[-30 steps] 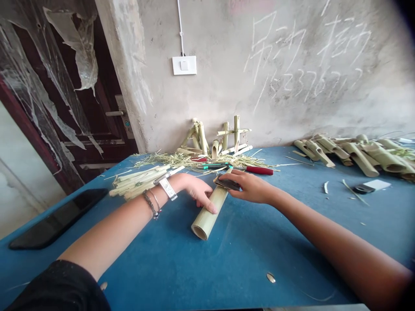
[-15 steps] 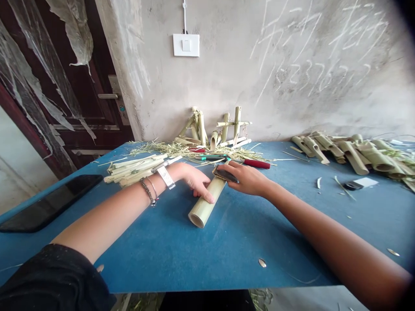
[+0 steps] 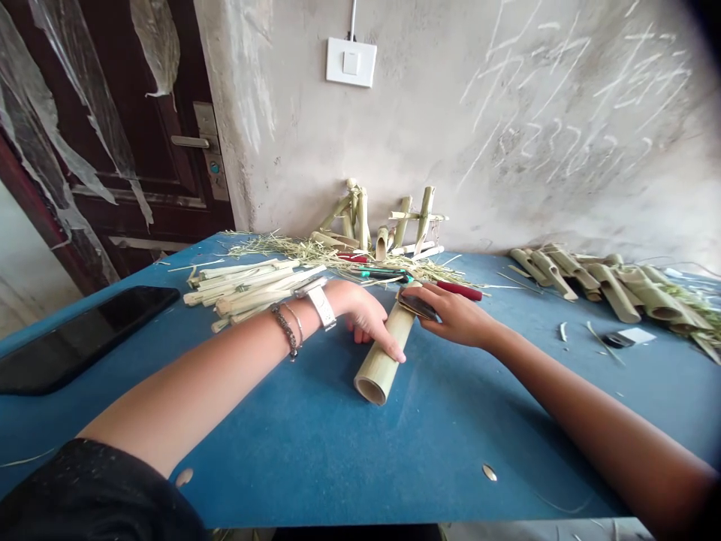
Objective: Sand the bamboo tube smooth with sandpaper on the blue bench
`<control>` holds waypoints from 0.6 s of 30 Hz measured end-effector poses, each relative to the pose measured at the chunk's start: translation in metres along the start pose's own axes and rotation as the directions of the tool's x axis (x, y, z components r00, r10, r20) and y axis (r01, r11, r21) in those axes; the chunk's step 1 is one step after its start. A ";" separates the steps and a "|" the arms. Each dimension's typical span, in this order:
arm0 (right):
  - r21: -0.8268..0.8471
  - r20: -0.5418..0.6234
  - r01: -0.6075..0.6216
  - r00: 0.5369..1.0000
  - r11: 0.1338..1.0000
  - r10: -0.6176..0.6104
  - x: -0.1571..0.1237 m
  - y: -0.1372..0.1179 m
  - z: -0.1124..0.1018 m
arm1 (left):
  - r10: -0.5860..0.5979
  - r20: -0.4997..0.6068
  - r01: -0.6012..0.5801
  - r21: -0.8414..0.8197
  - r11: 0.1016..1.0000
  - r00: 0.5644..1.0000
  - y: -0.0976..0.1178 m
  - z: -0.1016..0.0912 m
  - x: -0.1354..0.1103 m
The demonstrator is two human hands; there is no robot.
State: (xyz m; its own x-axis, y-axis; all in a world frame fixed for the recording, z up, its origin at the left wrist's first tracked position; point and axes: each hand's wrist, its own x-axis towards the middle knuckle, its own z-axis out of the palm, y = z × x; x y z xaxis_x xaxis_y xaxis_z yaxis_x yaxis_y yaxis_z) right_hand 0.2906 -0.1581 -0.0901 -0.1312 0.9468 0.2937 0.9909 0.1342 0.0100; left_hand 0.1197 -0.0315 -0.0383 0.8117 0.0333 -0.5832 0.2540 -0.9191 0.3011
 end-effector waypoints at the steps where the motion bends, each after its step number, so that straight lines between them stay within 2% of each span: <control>1: -0.004 -0.001 0.003 1.000 1.000 -0.003 0.000 0.003 0.001 | -0.001 -0.007 0.001 0.003 1.000 1.000 0.000 0.001 0.000; 6: -0.027 -0.028 0.004 1.000 1.000 -0.004 -0.002 0.014 0.006 | -0.017 -0.027 0.018 0.021 1.000 0.999 0.001 0.004 0.005; 12: -0.031 -0.030 -0.024 0.999 0.999 0.024 -0.002 0.012 0.005 | -0.048 0.020 0.048 0.000 0.999 0.999 -0.005 0.003 0.018; 18: -0.015 -0.031 -0.029 0.999 0.999 0.028 -0.003 0.010 0.005 | 0.014 0.055 -0.014 0.003 1.000 0.998 -0.007 0.003 0.016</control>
State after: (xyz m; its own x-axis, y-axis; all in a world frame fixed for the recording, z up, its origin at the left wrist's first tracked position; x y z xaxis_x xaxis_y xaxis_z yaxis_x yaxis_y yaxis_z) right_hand 0.3011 -0.1577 -0.0958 -0.1023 0.9408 0.3230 0.9946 0.1026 0.0163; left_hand 0.1298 -0.0258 -0.0519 0.7853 -0.0012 -0.6191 0.2406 -0.9208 0.3069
